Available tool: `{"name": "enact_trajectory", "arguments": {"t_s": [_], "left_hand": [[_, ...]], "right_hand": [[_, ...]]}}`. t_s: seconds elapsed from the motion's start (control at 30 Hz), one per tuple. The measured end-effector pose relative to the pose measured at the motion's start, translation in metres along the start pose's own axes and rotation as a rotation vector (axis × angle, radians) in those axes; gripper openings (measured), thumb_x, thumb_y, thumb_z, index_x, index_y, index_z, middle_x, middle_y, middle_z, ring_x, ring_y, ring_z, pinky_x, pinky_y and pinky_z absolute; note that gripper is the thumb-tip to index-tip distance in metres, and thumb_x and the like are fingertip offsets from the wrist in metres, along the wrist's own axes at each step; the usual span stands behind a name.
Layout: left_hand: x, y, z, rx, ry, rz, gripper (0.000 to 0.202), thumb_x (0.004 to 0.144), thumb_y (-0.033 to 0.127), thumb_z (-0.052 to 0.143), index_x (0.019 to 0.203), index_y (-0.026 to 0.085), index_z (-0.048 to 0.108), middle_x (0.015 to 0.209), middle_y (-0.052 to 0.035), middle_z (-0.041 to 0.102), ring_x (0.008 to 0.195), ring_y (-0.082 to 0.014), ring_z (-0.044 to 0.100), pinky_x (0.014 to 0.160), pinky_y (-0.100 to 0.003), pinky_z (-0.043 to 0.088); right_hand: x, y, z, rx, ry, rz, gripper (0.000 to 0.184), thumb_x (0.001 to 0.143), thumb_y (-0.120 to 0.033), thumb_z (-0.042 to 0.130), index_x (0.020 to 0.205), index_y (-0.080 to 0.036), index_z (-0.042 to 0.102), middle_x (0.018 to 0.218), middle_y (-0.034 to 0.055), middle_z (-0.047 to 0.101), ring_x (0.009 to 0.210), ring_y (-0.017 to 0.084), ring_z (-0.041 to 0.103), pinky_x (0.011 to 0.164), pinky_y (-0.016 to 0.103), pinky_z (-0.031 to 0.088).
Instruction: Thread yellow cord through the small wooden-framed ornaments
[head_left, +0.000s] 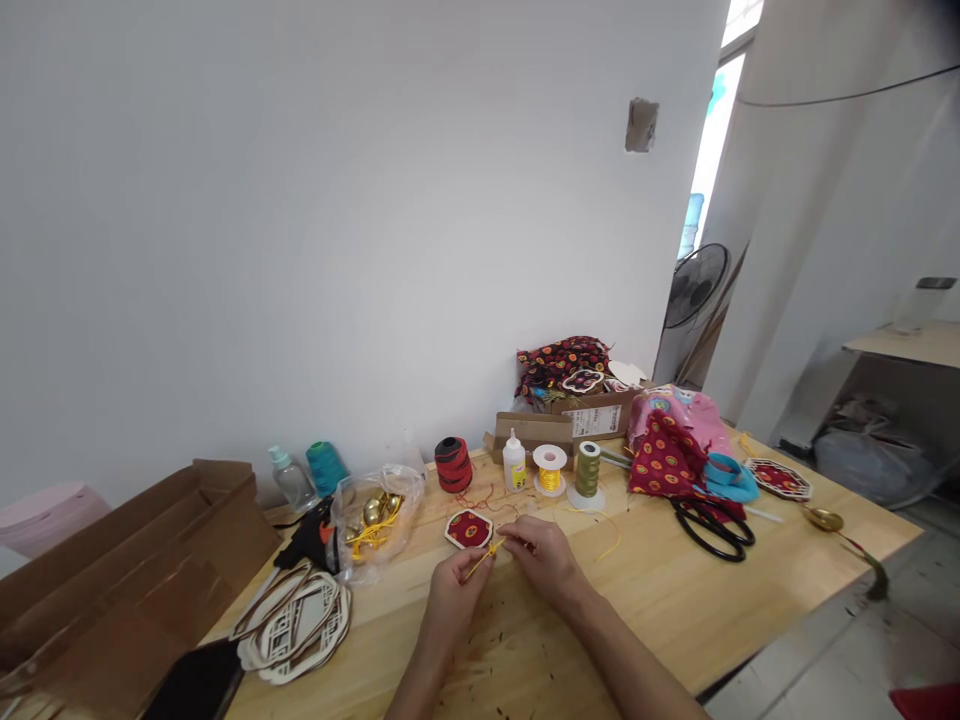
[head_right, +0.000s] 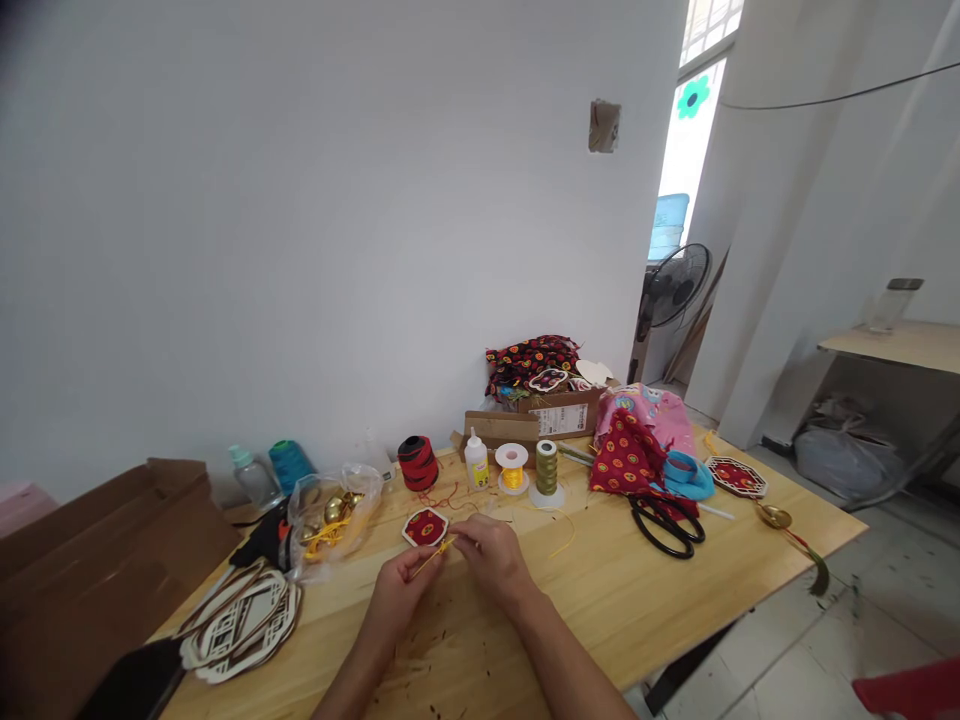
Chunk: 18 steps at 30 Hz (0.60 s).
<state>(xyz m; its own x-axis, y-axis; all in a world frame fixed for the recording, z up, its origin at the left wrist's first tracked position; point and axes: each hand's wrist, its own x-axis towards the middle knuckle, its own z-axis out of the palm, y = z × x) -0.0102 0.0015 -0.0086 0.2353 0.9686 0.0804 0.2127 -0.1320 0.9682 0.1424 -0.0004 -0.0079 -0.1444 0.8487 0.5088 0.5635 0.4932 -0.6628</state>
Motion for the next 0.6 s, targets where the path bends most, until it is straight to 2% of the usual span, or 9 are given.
{"name": "enact_trajectory", "arguments": {"t_s": [0.17,0.3,0.47,0.6], "left_hand": [[-0.002,0.004,-0.002,-0.039,0.024,0.002,0.028,0.068,0.037,0.054,0.075,0.012,0.066,0.067,-0.0008,0.066,0.065,-0.017,0.056,0.062,-0.024,0.043],[-0.003,0.007,-0.002,-0.029,0.059,0.022,0.028,0.069,0.037,0.053,0.074,0.013,0.066,0.065,-0.0005,0.065,0.066,-0.0179,0.056,0.062,-0.025,0.043],[-0.003,0.007,-0.001,0.0,0.043,0.037,0.029,0.069,0.037,0.052,0.077,0.013,0.067,0.065,-0.002,0.067,0.065,-0.0183,0.057,0.061,-0.025,0.043],[-0.005,0.007,-0.001,0.044,0.059,0.088,0.029,0.071,0.036,0.051,0.079,0.014,0.067,0.069,-0.0026,0.068,0.067,-0.018,0.057,0.063,-0.024,0.043]], "right_hand": [[0.0,0.0,0.0,0.042,0.04,-0.055,0.016,0.076,-0.015,0.046,0.076,-0.018,0.062,0.068,0.0033,0.058,0.063,0.013,0.053,0.057,0.021,0.04],[0.0,-0.005,-0.003,0.048,0.069,-0.008,0.016,0.078,-0.015,0.041,0.074,-0.017,0.056,0.065,0.0018,0.054,0.058,0.011,0.05,0.055,0.021,0.038],[-0.001,-0.009,-0.002,0.116,-0.015,0.098,0.015,0.078,-0.013,0.037,0.075,-0.017,0.051,0.053,-0.0029,0.051,0.049,0.009,0.047,0.05,0.019,0.036],[0.0,-0.014,-0.002,0.12,-0.088,0.084,0.015,0.079,-0.013,0.036,0.077,-0.017,0.05,0.056,-0.0023,0.053,0.05,0.009,0.048,0.051,0.018,0.036]]}}
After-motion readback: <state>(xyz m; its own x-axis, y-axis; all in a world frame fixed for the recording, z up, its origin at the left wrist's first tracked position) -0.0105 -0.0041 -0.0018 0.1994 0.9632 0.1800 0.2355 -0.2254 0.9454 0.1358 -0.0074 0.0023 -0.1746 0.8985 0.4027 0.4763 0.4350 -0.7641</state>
